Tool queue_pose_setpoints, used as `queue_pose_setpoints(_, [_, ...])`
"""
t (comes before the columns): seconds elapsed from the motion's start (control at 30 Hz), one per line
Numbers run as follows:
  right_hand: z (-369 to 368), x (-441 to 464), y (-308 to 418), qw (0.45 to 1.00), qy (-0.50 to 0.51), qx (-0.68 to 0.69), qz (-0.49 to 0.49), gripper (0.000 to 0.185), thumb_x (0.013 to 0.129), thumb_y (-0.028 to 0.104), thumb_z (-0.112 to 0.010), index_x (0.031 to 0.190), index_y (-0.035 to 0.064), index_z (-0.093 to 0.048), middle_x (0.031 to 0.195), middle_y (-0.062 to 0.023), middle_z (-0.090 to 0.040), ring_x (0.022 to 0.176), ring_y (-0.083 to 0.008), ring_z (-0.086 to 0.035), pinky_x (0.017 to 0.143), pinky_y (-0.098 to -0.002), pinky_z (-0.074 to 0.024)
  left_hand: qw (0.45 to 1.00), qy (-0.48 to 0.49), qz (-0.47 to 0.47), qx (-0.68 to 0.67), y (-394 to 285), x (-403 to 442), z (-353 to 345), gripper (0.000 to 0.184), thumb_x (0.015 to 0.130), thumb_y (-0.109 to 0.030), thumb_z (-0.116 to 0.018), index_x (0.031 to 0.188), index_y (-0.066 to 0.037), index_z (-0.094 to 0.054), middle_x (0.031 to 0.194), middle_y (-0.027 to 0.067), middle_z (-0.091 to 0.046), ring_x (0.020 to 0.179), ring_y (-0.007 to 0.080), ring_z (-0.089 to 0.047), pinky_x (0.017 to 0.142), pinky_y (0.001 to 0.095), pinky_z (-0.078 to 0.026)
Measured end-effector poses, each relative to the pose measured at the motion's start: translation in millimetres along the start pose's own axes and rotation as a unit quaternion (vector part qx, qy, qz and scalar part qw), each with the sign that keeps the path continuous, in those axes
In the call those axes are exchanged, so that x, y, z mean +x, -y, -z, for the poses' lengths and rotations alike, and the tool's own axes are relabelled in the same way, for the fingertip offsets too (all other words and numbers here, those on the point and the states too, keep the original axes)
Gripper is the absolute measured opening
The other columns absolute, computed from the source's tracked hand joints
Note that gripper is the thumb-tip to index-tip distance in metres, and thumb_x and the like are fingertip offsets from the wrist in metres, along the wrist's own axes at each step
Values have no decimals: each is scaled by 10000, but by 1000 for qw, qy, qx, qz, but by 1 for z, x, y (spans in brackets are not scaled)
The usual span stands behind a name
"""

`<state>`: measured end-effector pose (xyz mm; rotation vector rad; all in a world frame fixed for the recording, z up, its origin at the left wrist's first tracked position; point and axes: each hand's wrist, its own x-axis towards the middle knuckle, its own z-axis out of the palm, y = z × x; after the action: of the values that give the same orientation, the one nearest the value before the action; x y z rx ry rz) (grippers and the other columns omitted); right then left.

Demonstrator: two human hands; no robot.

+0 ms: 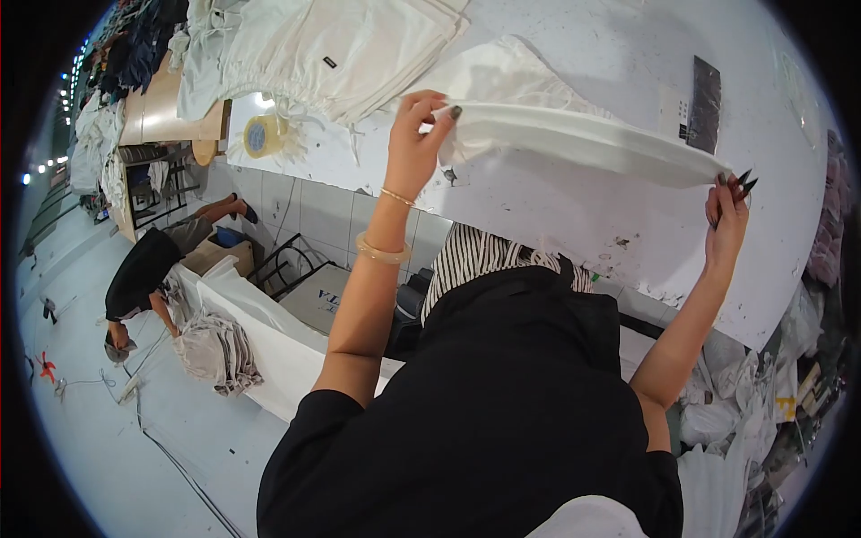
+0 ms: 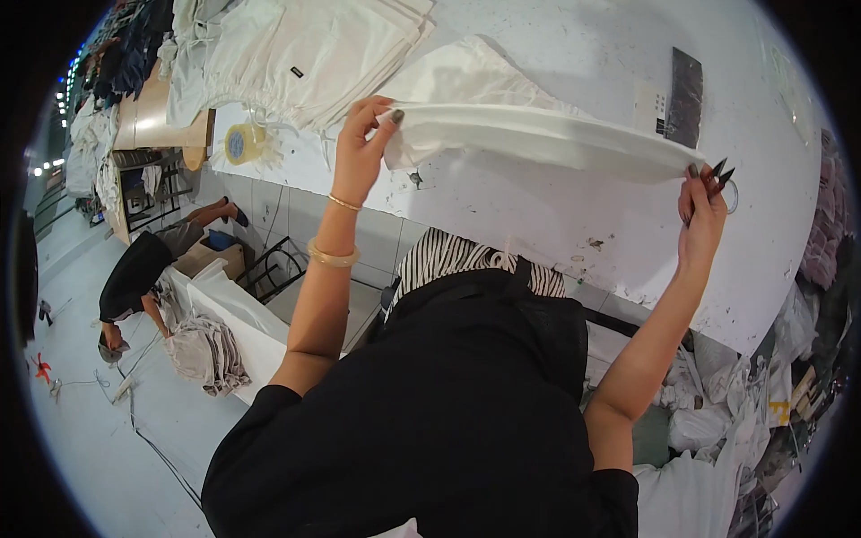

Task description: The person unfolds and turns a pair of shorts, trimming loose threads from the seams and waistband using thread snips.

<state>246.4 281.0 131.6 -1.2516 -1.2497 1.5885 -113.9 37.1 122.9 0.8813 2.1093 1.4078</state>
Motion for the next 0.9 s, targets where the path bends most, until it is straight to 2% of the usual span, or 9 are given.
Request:
queue_pose_setpoints(0.07, [-10,-1,10,999,7,25,-27,174,888,97,-567,1002,-35,-580,594,39,-378,442,-34,-264,427,-200,-184,974,76,176,-124,-29,5,4,160,883,-187,-597,855,-30,-608,584,-36,-452,464,64,-407,450,196,-335])
queue_pose_setpoints(0.1, [-16,-2,14,998,-6,44,-39,146,889,101,-568,958,-26,-584,594,37,-380,434,-37,-263,422,-204,-183,974,92,168,-119,-29,7,5,209,912,-230,-562,856,-31,-594,581,-42,-451,458,41,-401,439,189,-307])
queue_pose_setpoints(0.23, [-18,8,9,992,-47,94,-71,128,885,108,-577,797,17,-561,590,29,-384,405,-50,-255,406,-215,-180,966,111,156,-172,-29,16,5,216,907,-213,-569,842,-9,-600,574,-29,-475,458,48,-441,431,199,-319])
queue_pose_setpoints(0.33, [-18,11,5,991,-50,100,-76,148,880,107,-585,761,30,-539,601,23,-396,398,-52,-258,401,-215,-186,950,114,181,-229,-33,14,5,238,903,-214,-574,823,7,-606,584,-8,-518,462,60,-471,434,200,-337])
queue_pose_setpoints(0.4, [-18,14,0,989,-50,110,-83,146,879,106,-585,763,30,-541,600,23,-396,397,-52,-257,397,-214,-187,935,109,204,-269,-35,16,4,251,898,-217,-580,802,12,-612,588,11,-546,469,70,-493,438,198,-351])
queue_pose_setpoints(0.6, [-9,20,-13,987,-44,124,-97,122,882,96,-573,812,-4,-565,617,13,-407,397,-55,-264,387,-214,-193,938,115,211,-251,-40,16,8,276,874,-239,-612,731,-3,-615,542,32,-542,470,90,-510,438,204,-360])
queue_pose_setpoints(0.7, [-8,20,-15,985,-44,135,-101,109,879,86,-572,843,-17,-577,630,9,-419,399,-58,-272,385,-211,-195,946,129,188,-230,-42,17,10,274,865,-240,-624,737,2,-621,538,37,-541,461,92,-504,432,210,-359])
queue_pose_setpoints(0.8, [-4,22,-20,980,-39,163,-109,103,874,79,-575,869,-23,-586,639,9,-430,401,-57,-277,385,-206,-197,950,103,191,-224,-39,16,11,259,863,-231,-629,770,11,-630,542,36,-544,454,90,-496,429,208,-354])
queue_pose_setpoints(0.9, [2,19,-21,980,-21,169,-103,110,867,75,-582,905,-28,-593,640,15,-444,404,-51,-286,388,-202,-197,958,85,188,-199,-38,18,10,233,870,-201,-621,841,31,-626,617,56,-588,520,121,-588,458,202,-411])
